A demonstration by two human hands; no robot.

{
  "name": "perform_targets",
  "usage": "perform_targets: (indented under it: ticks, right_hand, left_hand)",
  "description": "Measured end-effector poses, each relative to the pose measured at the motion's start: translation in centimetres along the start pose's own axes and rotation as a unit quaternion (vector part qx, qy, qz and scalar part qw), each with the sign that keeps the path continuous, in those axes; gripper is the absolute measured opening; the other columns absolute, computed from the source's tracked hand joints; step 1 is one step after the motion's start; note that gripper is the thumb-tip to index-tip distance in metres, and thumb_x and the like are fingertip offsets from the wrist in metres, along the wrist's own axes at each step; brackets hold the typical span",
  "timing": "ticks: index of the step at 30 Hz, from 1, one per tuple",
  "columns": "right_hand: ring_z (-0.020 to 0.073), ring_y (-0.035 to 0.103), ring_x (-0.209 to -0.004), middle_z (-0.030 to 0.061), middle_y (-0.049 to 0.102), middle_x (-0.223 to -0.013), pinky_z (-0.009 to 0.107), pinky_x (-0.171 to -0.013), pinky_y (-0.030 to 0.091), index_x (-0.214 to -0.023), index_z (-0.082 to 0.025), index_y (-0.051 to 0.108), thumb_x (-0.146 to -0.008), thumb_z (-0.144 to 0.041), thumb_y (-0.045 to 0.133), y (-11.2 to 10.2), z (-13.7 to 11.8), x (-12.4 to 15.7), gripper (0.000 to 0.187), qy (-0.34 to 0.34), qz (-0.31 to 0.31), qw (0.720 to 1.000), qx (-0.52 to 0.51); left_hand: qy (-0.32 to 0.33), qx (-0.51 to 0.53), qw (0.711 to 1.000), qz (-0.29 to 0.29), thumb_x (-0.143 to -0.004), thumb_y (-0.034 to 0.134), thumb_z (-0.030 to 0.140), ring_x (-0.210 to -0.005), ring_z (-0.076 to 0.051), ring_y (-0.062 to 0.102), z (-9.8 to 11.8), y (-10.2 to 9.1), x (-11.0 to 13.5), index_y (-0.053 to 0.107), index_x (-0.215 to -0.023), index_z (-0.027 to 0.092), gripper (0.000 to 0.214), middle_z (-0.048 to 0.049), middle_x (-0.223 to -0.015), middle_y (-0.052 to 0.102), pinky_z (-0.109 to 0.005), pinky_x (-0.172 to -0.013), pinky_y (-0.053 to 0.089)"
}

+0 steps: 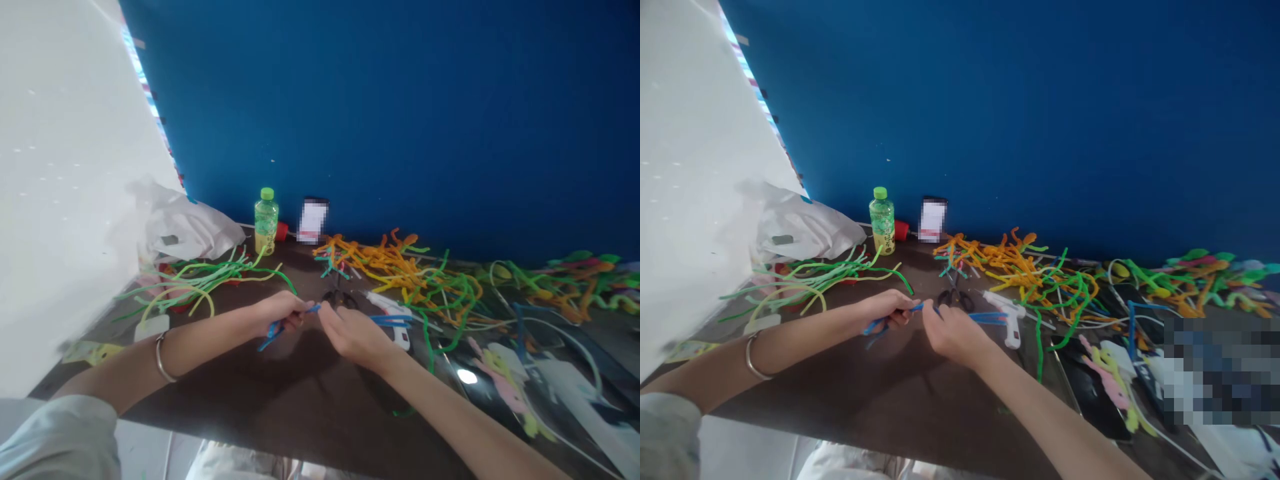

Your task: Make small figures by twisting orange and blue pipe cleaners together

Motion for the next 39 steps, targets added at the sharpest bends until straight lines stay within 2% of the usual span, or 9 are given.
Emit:
perform_targets:
  ticks: [2,4,9,12,16,22,27,34,39]
  right_hand:
    - [0.0157,0.052,-0.060,0.0149,0.063,-0.099,0.029,-0.048,0.040,-0.096,-0.009,0.062,-0.082,-0.006,0.034,0.1,0.2,0.4,0.031,-0.015,0.028,0.999,-0.013]
    - [0.0164,0.054,-0.066,0.0136,0.063,-0.098,0.030,-0.054,0.044,-0.096,-0.011,0.062,-0.083,-0.006,0.034,0.2,0.6,0.6,0.031,0.015,0.053,0.997,-0.059]
    - [0.0214,0.050,-0.100,0.0102,0.057,-0.106,0.040,-0.083,0.043,-0.088,-0.018,0.062,-0.081,-0.007,0.040,1.3,0.9,0.6,0.026,0.200,0.130,0.948,-0.211]
    - [0.0217,0.049,-0.099,0.0087,0.055,-0.101,0.042,-0.082,0.041,-0.083,-0.020,0.062,-0.080,-0.009,0.047,1.8,0.6,0.3,0.019,0.280,0.161,0.911,-0.255]
    - [0.0184,0.052,-0.088,0.0062,0.058,-0.088,0.037,-0.078,0.040,-0.084,-0.019,0.062,-0.080,-0.007,0.045,2.0,0.4,0.1,0.021,0.297,0.146,0.891,-0.309]
    - [0.0172,0.052,-0.085,0.0061,0.059,-0.087,0.036,-0.079,0.039,-0.086,-0.019,0.062,-0.080,-0.006,0.042,2.0,0.5,0.2,0.025,0.279,0.151,0.892,-0.322]
    - [0.0169,0.054,-0.086,0.0065,0.060,-0.088,0.035,-0.080,0.040,-0.086,-0.018,0.061,-0.081,-0.011,0.045,1.0,0.3,-0.3,0.018,0.268,0.158,0.886,-0.345]
    - [0.0164,0.058,-0.080,0.0053,0.061,-0.083,0.029,-0.073,0.046,-0.079,-0.018,0.061,-0.079,-0.027,0.055,0.8,-0.2,-1.1,0.011,0.357,0.141,0.794,-0.472]
    - [0.0162,0.059,-0.076,0.0044,0.062,-0.078,0.028,-0.070,0.047,-0.074,-0.018,0.062,-0.079,-0.029,0.056,1.6,-0.3,-0.8,0.013,0.377,0.131,0.772,-0.494]
  left_hand:
    - [-0.006,0.059,0.997,-0.051,-0.063,0.069,0.037,-0.038,0.000,0.019,-0.3,0.1,0.1,0.045,-0.062,0.013,0.033,0.0078,-0.049,0.033,-0.017,-0.038,0.010]
    - [0.036,0.096,0.992,-0.070,-0.065,0.069,0.036,-0.039,0.000,0.025,-0.7,0.2,0.2,0.049,-0.066,0.012,0.031,0.0062,-0.053,0.038,-0.016,-0.039,0.015]
    - [0.112,0.110,0.986,-0.062,-0.063,0.071,0.037,-0.064,-0.009,0.055,-2.1,0.0,-0.2,0.059,-0.079,0.011,0.033,-0.0049,-0.073,0.060,-0.021,-0.061,0.040]
    - [0.149,0.051,0.987,-0.024,-0.061,0.071,0.038,-0.064,-0.009,0.054,-2.4,-0.3,-0.4,0.062,-0.083,0.011,0.035,-0.0023,-0.068,0.060,-0.022,-0.064,0.039]
    - [0.232,-0.042,0.971,0.044,-0.064,0.069,0.038,-0.060,-0.007,0.047,-1.8,-0.4,-0.1,0.062,-0.083,0.011,0.034,0.0014,-0.065,0.055,-0.020,-0.061,0.038]
    - [0.355,-0.142,0.921,0.069,-0.070,0.065,0.030,-0.078,-0.011,0.053,-1.4,-0.6,0.0,0.059,-0.105,0.015,0.039,-0.0062,-0.090,0.057,-0.026,-0.073,0.043]
    - [0.433,-0.270,0.855,0.091,-0.077,0.057,0.023,-0.105,-0.018,0.049,-1.1,-1.0,0.3,0.063,-0.106,0.021,0.030,-0.0097,-0.111,0.052,-0.035,-0.091,0.039]
    - [0.497,-0.384,0.761,0.163,-0.078,0.051,0.016,-0.098,-0.016,0.052,-0.8,-0.3,0.9,0.061,-0.109,0.023,0.033,-0.0092,-0.112,0.053,-0.033,-0.087,0.043]
    - [0.489,-0.447,0.737,0.135,-0.074,0.050,0.015,-0.112,-0.023,0.047,-0.5,-0.4,1.4,0.055,-0.116,0.022,0.042,-0.0114,-0.125,0.048,-0.041,-0.095,0.037]
Point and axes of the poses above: each hand's wrist, its own x-axis away from the middle knuckle, its own y-axis out of the palm, z = x × y, the point moved 2 cm from there along -x, towards the middle knuckle
